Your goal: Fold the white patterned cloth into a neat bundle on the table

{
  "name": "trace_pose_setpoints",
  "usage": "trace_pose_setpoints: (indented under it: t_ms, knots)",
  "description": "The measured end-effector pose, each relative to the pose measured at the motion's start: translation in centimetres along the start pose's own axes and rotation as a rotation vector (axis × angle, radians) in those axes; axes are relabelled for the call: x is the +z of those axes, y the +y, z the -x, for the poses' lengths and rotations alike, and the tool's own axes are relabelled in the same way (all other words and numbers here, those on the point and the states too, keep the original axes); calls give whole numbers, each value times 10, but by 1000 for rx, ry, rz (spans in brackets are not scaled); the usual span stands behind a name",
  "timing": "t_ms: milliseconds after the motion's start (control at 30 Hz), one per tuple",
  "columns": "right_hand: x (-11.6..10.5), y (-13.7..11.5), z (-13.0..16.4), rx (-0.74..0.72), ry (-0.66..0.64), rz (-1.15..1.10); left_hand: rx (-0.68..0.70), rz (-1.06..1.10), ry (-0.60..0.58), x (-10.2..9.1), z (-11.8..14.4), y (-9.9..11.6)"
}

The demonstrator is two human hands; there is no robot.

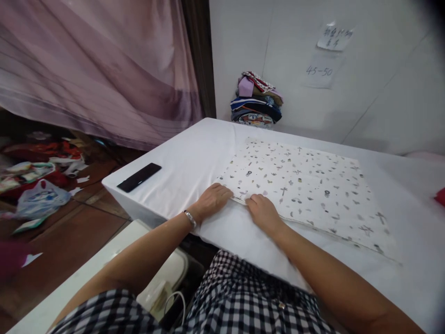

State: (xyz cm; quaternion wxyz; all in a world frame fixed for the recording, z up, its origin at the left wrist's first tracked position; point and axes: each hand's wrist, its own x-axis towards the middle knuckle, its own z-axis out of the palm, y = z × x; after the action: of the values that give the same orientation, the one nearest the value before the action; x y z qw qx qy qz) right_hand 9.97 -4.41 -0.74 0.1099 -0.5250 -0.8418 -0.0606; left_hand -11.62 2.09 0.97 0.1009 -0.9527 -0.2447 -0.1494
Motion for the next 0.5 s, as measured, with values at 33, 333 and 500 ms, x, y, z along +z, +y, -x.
trace_pose_setpoints:
  t_ms: [33,333,500]
  knots:
    - [-1,-1,0,-3,1,-1,-9,5,5,-1,0,0]
    - [-6,13,23,-18,72,-12,-36,70,54,5,6,-6]
    - [-17,51,83,145,109,57,-28,88,102,16,8,-20]
